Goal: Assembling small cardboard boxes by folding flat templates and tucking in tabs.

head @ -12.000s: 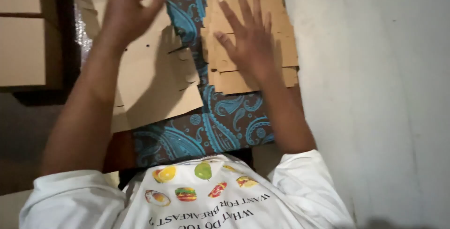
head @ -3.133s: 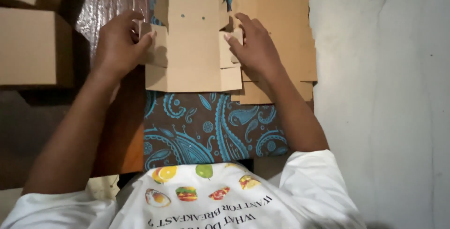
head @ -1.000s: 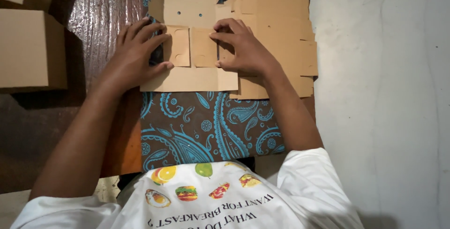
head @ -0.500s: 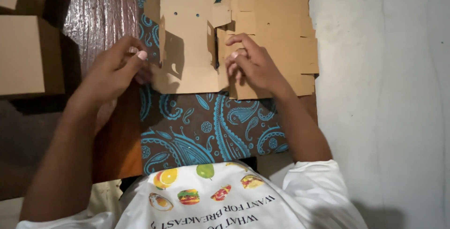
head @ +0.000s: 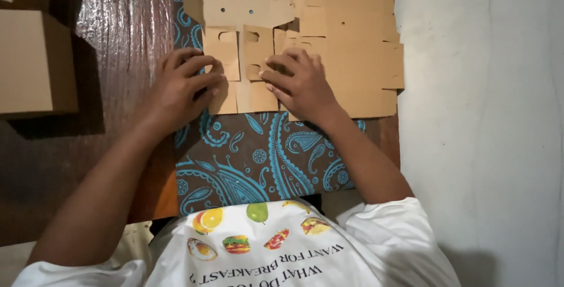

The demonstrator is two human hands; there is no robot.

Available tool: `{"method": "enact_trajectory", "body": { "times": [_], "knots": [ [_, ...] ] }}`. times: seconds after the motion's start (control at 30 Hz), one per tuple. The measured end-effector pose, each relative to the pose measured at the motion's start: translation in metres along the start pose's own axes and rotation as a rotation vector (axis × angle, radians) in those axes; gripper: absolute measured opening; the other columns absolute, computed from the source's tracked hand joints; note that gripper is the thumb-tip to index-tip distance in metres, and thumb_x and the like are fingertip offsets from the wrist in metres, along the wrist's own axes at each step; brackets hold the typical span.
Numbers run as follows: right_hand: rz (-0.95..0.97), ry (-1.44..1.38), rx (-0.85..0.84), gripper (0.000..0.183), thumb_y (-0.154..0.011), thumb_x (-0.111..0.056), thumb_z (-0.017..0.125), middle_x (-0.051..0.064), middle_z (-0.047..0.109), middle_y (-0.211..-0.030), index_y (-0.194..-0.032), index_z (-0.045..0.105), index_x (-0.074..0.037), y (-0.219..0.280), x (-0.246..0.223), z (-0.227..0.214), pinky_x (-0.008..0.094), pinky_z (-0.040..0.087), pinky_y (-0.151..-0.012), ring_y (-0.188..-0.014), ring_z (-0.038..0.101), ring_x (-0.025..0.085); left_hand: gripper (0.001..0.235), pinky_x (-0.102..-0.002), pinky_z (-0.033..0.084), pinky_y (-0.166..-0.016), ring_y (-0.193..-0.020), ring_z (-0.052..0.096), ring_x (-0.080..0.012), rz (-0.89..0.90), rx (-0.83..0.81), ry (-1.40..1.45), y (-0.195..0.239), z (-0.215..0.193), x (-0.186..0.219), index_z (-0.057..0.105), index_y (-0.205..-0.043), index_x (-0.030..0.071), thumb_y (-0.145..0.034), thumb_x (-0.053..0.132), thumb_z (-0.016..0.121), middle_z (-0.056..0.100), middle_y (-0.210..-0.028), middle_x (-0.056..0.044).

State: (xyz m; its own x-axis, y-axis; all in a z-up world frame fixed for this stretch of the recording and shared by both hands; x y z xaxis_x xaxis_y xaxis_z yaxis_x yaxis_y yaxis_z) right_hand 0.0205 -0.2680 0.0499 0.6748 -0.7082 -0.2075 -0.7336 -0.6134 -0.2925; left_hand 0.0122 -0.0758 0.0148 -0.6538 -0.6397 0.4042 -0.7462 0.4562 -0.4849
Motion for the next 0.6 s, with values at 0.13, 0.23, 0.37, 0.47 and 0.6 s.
{"method": "enact_trajectory", "body": {
  "times": [0.13,0.23,0.37,0.47,0.6],
  "knots": [
    [0.021,-0.002,-0.032,0.016,-0.099,-0.025,0.073,-0.008,0.064,-0.126,-0.114,0.075,-0.03,0.0,0.0,-0.005,0.041,0.036,-0.097,-0.127,0.05,0.02,0.018,-0.048,0.032,-0.108,-0.137,0.051,-0.0307,-0.026,-0.021,-0.052,-0.002,-0.008,0.002,0.079,-0.11,0.024,-0.094,0.017,0.075,0.069,-0.13,0.0],
    [0.065,-0.071,-0.122,0.02,-0.098,-0.023,0.073,-0.004,0.064,-0.131,-0.118,0.075,-0.028,0.001,0.003,-0.002,0.047,0.035,-0.101,-0.132,0.048,0.024,0.022,-0.051,0.032,-0.107,-0.141,0.048,-0.0309,-0.053,-0.092,-0.053,-0.001,-0.01,0.001,0.076,-0.113,0.022,-0.091,0.018,0.074,0.066,-0.138,0.003],
    [0.069,-0.107,-0.22,0.029,-0.094,-0.024,0.074,-0.001,0.059,-0.14,-0.123,0.072,-0.029,0.005,0.004,0.004,0.053,0.029,-0.107,-0.14,0.043,0.028,0.032,-0.054,0.029,-0.109,-0.145,0.043,-0.0321,-0.055,-0.203,-0.047,0.003,-0.002,-0.004,0.073,-0.119,0.024,-0.087,0.023,0.075,0.06,-0.145,0.004],
    [0.064,-0.127,-0.28,0.037,-0.092,-0.029,0.075,0.001,0.054,-0.147,-0.128,0.069,-0.032,0.008,0.005,0.007,0.056,0.026,-0.11,-0.145,0.038,0.029,0.039,-0.055,0.027,-0.111,-0.148,0.038,-0.0339,-0.059,-0.297,-0.047,0.005,0.001,-0.003,0.07,-0.126,0.025,-0.087,0.03,0.074,0.054,-0.151,0.003],
    [0.073,-0.165,-0.35,0.045,-0.089,-0.032,0.078,0.004,0.05,-0.152,-0.133,0.067,-0.031,0.008,0.002,0.007,0.06,0.022,-0.114,-0.149,0.034,0.032,0.053,-0.055,0.022,-0.116,-0.151,0.031,-0.0364,-0.088,-0.398,-0.033,0.008,0.003,-0.001,0.066,-0.132,0.022,-0.083,0.04,0.077,0.047,-0.157,-0.002]
  ]
}}
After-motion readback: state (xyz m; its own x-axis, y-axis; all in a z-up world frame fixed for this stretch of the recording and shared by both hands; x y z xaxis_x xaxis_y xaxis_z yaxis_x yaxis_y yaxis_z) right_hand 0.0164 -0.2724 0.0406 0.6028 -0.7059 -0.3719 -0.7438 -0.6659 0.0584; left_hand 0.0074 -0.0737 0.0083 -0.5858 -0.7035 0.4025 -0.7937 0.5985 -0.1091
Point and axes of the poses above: each hand's wrist, its own y-axis away from the middle knuckle, its own z-axis out of the palm, x = y × z, the point moved 10 cm from there along -y, towards the middle knuckle
